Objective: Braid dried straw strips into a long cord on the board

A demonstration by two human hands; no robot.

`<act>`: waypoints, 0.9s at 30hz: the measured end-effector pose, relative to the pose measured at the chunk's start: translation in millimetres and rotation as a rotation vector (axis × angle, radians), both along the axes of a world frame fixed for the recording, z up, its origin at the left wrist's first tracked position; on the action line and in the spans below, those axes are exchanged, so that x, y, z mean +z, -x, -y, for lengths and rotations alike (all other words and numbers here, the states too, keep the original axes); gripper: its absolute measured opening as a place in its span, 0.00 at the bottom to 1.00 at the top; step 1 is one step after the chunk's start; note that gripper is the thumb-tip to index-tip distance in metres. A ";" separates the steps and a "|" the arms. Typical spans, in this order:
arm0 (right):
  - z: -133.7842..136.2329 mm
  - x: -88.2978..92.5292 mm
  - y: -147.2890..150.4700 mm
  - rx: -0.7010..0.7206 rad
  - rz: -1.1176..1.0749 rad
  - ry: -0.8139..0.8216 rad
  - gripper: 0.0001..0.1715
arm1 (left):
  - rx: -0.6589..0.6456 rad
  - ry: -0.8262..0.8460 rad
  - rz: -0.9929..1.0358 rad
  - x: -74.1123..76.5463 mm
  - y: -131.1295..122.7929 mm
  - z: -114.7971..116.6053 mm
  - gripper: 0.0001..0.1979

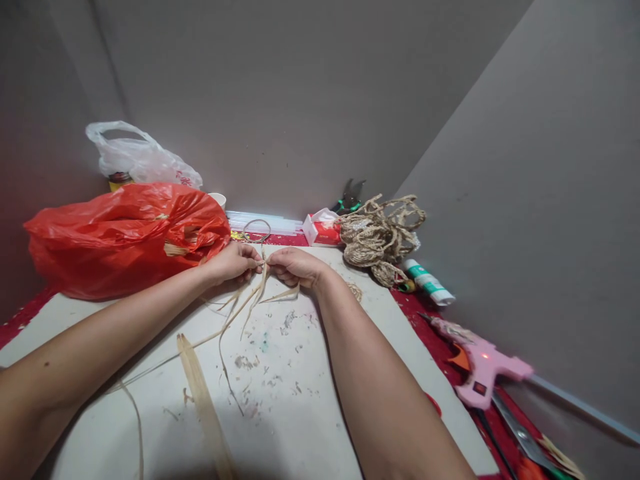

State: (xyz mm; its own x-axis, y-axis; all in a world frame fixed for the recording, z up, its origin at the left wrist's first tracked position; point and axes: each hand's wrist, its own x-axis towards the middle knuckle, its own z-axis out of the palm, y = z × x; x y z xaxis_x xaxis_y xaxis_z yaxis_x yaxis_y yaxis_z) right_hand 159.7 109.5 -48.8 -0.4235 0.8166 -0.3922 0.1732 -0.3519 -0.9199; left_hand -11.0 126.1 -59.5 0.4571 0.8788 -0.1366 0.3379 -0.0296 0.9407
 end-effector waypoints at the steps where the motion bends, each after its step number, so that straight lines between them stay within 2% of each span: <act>1: 0.3 0.4 0.5 -0.004 0.010 -0.002 0.17 | -0.010 0.032 0.011 0.3 -0.5 0.3 0.05; 6: 1.5 1.6 1.8 -0.008 0.018 -0.009 0.17 | 0.034 0.123 0.030 1.3 -2.7 -0.4 0.10; 11: 2.0 2.1 0.2 -0.007 0.046 -0.022 0.16 | 0.020 0.004 -0.009 4.0 -0.9 2.7 0.10; 14: 2.0 2.3 -2.1 0.005 0.081 -0.056 0.15 | 0.028 0.021 -0.011 6.0 0.2 4.6 0.09; 21: 1.4 0.9 -2.1 0.033 0.219 -0.229 0.13 | 0.058 0.109 0.035 2.0 -0.4 -0.7 0.14; 27: 5.4 6.2 4.3 0.027 0.462 -0.396 0.10 | 0.095 0.086 -0.024 2.0 -2.6 -2.4 0.09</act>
State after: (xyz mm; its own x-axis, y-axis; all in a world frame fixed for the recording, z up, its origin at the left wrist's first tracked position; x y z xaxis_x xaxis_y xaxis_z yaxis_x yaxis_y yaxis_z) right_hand 155.4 104.1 -42.6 -0.3045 0.9292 -0.2095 0.5899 0.0113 -0.8074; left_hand -8.4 128.5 -57.4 0.3679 0.9026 -0.2234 0.3576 0.0844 0.9301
